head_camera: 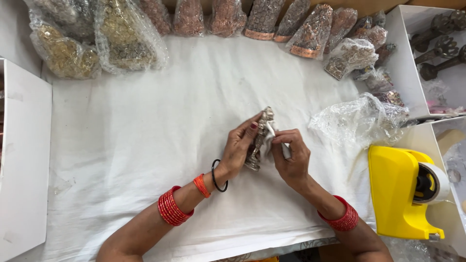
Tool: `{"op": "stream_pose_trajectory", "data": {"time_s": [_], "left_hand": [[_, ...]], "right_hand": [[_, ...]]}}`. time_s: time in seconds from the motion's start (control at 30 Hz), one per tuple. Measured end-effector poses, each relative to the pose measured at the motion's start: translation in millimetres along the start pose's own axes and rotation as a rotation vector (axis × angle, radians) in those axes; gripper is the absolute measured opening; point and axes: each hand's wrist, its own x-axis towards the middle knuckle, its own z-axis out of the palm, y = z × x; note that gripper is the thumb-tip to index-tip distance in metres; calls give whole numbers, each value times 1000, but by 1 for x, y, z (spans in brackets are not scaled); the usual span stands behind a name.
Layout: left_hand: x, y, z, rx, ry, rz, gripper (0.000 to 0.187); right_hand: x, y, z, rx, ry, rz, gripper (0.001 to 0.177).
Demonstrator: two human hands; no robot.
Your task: Cleaning a metal figurine with a soft cloth.
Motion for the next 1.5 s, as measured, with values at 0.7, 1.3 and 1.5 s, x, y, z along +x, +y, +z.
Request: {"op": "stream_pose_trajectory", "data": {"time_s": [0.7, 1.3, 1.5], "left_hand": [[-17, -3, 17, 226, -138, -194, 53], [-12, -7, 14, 180, -157, -160, 53], [-4, -2, 1, 43, 28, 20, 52]], "right_hand": [[11, 10, -15, -32, 162, -55, 8], [-14, 39, 0, -4, 114, -24, 11], [-14, 21, 9, 3, -3, -62, 12]]}}
